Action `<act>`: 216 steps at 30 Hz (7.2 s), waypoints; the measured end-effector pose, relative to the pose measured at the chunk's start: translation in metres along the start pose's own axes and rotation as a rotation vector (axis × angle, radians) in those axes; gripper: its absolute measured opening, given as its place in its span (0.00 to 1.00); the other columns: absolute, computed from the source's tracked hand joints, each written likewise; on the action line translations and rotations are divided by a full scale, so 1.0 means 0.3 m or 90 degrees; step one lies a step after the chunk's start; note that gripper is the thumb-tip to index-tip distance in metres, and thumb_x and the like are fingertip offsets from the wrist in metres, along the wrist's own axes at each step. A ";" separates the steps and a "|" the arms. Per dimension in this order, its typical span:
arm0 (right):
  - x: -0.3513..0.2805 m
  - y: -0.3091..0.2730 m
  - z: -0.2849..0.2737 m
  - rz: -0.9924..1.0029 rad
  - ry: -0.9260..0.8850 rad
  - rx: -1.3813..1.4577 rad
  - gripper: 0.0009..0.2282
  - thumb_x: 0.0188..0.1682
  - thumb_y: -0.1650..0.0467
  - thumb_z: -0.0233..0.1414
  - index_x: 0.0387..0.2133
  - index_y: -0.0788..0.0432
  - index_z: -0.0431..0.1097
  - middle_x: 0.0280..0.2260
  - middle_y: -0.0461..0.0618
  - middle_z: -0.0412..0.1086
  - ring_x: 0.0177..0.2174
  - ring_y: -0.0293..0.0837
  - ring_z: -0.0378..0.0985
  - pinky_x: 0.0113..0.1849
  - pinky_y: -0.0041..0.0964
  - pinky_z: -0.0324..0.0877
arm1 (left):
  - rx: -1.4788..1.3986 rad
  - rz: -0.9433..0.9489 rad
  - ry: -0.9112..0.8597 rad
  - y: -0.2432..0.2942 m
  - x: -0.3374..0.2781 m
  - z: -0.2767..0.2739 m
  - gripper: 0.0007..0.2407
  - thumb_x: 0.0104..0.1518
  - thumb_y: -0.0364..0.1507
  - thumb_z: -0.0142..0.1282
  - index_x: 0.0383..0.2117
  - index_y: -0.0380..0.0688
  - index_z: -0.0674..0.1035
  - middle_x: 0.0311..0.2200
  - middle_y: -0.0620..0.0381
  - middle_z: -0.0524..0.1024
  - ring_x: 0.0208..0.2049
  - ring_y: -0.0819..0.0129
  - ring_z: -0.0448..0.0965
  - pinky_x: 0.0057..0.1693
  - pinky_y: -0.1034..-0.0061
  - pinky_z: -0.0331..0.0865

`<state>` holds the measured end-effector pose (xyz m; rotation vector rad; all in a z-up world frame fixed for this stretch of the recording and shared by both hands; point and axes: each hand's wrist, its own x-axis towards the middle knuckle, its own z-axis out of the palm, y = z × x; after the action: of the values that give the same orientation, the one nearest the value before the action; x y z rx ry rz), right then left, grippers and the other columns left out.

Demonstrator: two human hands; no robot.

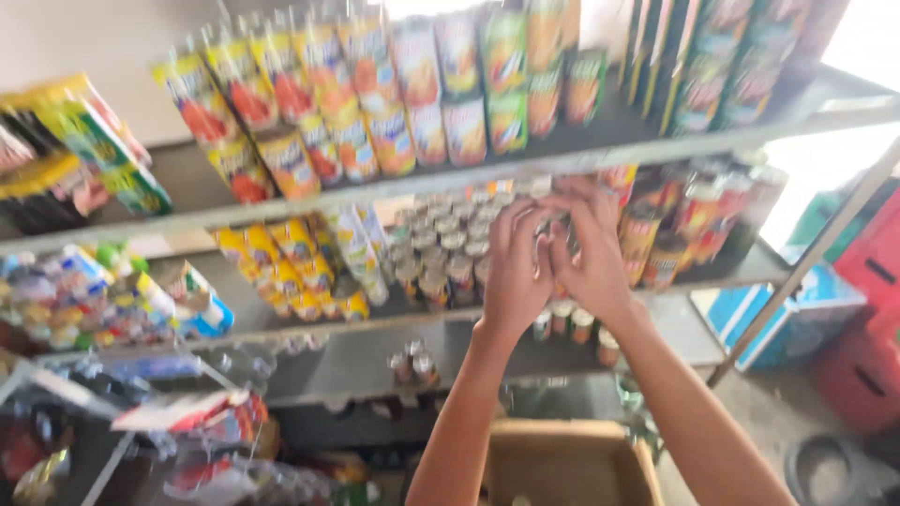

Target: The person is taking various canned goods from the shelves and placing them into a cardboard box.

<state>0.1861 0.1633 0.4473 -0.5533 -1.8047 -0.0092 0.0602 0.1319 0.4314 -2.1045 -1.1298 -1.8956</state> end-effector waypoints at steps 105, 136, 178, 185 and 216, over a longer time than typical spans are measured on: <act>-2.425 0.317 0.423 0.613 -0.675 -0.040 0.37 0.42 0.77 0.55 0.68 0.60 0.48 0.62 0.72 0.53 0.59 0.72 0.57 0.58 0.60 0.58 | 0.122 -0.747 -0.630 -0.460 -2.290 0.260 0.23 0.56 0.30 0.54 0.60 0.42 0.70 0.60 0.48 0.70 0.63 0.49 0.66 0.67 0.58 0.61; -0.136 0.133 -0.011 0.109 -0.048 0.159 0.25 0.52 0.84 0.45 0.65 0.61 0.54 0.59 0.56 0.61 0.45 0.44 0.76 0.46 0.36 0.73 | 0.122 0.003 -0.163 -0.042 0.021 0.099 0.24 0.59 0.21 0.49 0.63 0.32 0.62 0.58 0.38 0.66 0.61 0.42 0.66 0.68 0.56 0.60; 0.370 0.288 -0.051 -0.095 0.150 0.030 0.41 0.53 0.71 0.65 0.69 0.63 0.37 0.67 0.67 0.49 0.64 0.54 0.62 0.64 0.47 0.62 | 0.283 -0.052 -0.010 -0.171 0.364 0.284 0.30 0.57 0.32 0.51 0.66 0.29 0.60 0.54 0.29 0.73 0.40 0.38 0.81 0.38 0.52 0.77; -0.009 0.208 -0.112 0.137 0.093 0.220 0.41 0.47 0.72 0.68 0.70 0.61 0.46 0.62 0.57 0.52 0.58 0.47 0.64 0.59 0.39 0.68 | -0.424 -0.257 0.216 -0.197 0.050 0.339 0.20 0.73 0.41 0.38 0.64 0.42 0.65 0.55 0.53 0.73 0.55 0.66 0.74 0.60 0.70 0.69; -1.891 0.292 0.361 0.473 -0.538 0.080 0.15 0.44 0.72 0.65 0.45 0.57 0.72 0.50 0.57 0.72 0.51 0.57 0.77 0.51 0.46 0.72 | 0.172 -0.932 -0.341 -0.468 -2.297 0.167 0.10 0.59 0.26 0.51 0.45 0.45 0.78 0.46 0.48 0.78 0.46 0.47 0.79 0.48 0.57 0.73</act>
<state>0.2334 0.0660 -0.1268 -1.2280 -2.2486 0.9628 0.0530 -0.0529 -0.2489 -1.6353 -3.3984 -1.0854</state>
